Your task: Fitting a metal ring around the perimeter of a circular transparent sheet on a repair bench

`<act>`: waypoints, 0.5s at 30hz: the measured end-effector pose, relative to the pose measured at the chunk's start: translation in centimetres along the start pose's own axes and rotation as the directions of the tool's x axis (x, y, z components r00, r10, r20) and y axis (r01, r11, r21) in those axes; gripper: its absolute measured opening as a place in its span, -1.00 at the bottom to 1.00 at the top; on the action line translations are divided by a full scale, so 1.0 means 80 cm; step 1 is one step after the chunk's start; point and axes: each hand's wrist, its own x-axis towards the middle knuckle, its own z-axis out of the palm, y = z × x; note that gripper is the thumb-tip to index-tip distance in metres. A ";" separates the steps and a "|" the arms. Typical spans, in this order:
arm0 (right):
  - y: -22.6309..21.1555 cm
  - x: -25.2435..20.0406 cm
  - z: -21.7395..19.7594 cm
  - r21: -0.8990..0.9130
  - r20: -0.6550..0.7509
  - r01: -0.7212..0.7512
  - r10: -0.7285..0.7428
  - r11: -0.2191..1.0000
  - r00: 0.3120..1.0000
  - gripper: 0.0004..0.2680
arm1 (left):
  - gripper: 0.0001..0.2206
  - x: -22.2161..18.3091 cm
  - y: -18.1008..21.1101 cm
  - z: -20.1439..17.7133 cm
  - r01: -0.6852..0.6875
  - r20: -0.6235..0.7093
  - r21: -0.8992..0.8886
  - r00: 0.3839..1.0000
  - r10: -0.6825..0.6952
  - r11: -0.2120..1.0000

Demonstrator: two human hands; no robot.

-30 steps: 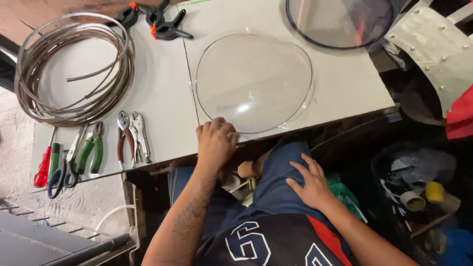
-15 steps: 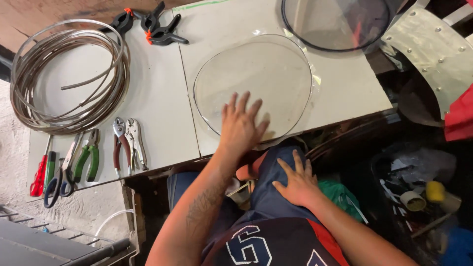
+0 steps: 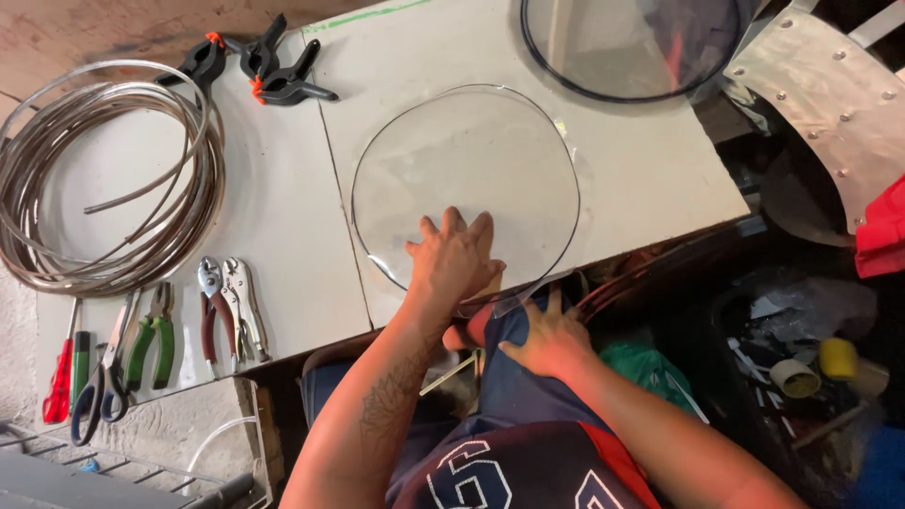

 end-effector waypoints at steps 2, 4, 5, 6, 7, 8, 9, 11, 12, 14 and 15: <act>-0.002 0.003 -0.015 0.094 0.032 0.002 -0.006 0.996 0.999 -0.28 | -0.32 -0.004 0.007 -0.008 0.017 0.047 0.045 0.999 -0.019 0.999; 0.003 0.020 -0.009 0.092 0.038 0.004 -0.007 0.996 0.999 -0.27 | -0.33 -0.004 0.012 -0.016 0.026 0.088 0.039 0.996 -0.030 0.999; 0.005 0.029 -0.006 0.087 0.037 0.013 -0.016 0.996 0.999 -0.25 | -0.34 -0.004 0.014 -0.021 0.042 0.121 0.034 0.992 -0.046 0.999; 0.005 0.024 -0.009 0.087 0.040 0.012 -0.015 0.996 0.999 -0.25 | -0.34 -0.008 0.015 -0.022 0.042 0.124 0.033 0.991 -0.046 0.999; 0.005 0.022 -0.016 0.097 0.047 0.007 -0.011 0.995 0.999 -0.27 | -0.36 -0.009 0.017 -0.025 0.041 0.121 0.035 0.992 -0.045 0.999; 0.005 0.019 -0.022 0.107 0.054 0.002 -0.008 0.994 0.999 -0.29 | -0.38 -0.012 0.019 -0.029 0.040 0.119 0.037 0.992 -0.044 0.999; 0.005 0.020 -0.025 0.105 0.049 0.001 -0.006 0.994 0.999 -0.29 | -0.38 -0.008 0.013 -0.029 0.039 0.114 0.036 0.993 -0.042 0.999; 0.006 0.018 -0.027 0.081 0.029 0.010 -0.013 0.997 0.999 -0.26 | -0.56 -0.003 0.003 -0.028 -0.038 -0.015 -0.117 0.999 0.036 0.992; 0.014 0.026 -0.012 0.078 0.028 0.011 -0.013 0.997 1.000 -0.26 | -0.56 0.001 -0.007 -0.025 -0.037 -0.016 -0.120 0.999 0.035 0.992; 0.027 0.044 0.018 0.097 0.008 0.031 -0.032 0.995 0.999 -0.26 | -0.48 0.014 -0.026 -0.020 -0.149 -0.135 -0.056 0.981 0.141 0.987; 0.025 0.032 0.007 0.096 0.014 0.033 -0.034 0.995 0.999 -0.26 | -0.48 0.012 -0.025 -0.023 -0.145 -0.130 -0.057 0.982 0.137 0.988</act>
